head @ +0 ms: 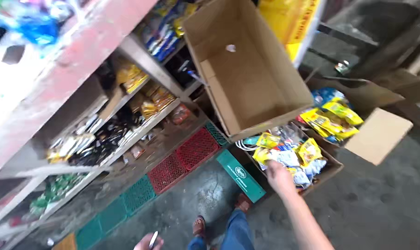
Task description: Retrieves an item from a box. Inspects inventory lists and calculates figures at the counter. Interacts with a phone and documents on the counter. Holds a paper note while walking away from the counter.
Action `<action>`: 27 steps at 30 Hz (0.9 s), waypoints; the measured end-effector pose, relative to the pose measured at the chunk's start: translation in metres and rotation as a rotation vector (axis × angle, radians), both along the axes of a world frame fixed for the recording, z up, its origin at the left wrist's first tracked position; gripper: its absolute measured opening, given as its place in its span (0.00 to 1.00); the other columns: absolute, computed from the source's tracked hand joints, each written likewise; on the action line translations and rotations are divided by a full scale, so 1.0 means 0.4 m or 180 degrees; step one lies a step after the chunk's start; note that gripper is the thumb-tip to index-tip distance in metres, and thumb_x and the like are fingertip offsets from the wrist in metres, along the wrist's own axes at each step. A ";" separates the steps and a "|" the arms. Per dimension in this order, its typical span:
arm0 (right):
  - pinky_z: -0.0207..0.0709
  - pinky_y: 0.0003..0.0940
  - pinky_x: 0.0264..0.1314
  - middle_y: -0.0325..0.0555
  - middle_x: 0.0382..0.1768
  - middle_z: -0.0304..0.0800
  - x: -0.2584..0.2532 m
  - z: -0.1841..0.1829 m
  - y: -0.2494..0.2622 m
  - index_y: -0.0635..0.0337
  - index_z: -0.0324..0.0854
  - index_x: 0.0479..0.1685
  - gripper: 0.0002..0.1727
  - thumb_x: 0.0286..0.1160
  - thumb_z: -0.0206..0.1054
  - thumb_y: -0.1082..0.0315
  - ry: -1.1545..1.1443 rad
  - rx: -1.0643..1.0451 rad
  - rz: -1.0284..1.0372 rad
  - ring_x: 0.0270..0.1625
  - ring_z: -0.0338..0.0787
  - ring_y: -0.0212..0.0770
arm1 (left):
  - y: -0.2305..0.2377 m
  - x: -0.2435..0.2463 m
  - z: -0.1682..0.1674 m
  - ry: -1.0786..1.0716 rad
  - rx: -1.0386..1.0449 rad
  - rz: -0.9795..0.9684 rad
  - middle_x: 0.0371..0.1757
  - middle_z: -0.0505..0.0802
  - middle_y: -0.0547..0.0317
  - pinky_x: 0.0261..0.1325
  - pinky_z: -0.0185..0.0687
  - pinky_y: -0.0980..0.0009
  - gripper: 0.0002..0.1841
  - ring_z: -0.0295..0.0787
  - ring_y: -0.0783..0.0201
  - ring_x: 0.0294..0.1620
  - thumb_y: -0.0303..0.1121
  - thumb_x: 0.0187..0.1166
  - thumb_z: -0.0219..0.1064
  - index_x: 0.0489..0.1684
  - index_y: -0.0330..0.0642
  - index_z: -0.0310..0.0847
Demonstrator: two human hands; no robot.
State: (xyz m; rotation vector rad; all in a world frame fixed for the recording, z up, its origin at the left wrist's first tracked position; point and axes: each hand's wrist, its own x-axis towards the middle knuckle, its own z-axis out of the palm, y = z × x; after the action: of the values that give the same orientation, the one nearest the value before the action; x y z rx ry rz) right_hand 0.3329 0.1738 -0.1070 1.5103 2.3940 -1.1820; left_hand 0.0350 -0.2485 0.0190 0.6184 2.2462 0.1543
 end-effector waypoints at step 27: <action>0.85 0.23 0.41 0.30 0.29 0.90 -1.411 0.574 -1.023 0.57 0.81 0.36 0.08 0.85 0.61 0.71 0.1325 -0.2654 0.2409 0.32 0.89 0.25 | -0.497 -0.808 0.280 -0.0658 0.3666 0.3444 0.25 0.91 0.62 0.17 0.74 0.82 0.16 0.82 0.76 0.17 0.37 0.94 0.52 0.44 0.36 0.82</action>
State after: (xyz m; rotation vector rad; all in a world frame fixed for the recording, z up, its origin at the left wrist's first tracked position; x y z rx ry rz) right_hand -0.2316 -0.2354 0.1226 0.1068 1.8788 -1.9676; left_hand -0.2881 -0.4471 0.1310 -0.1734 1.8689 1.9918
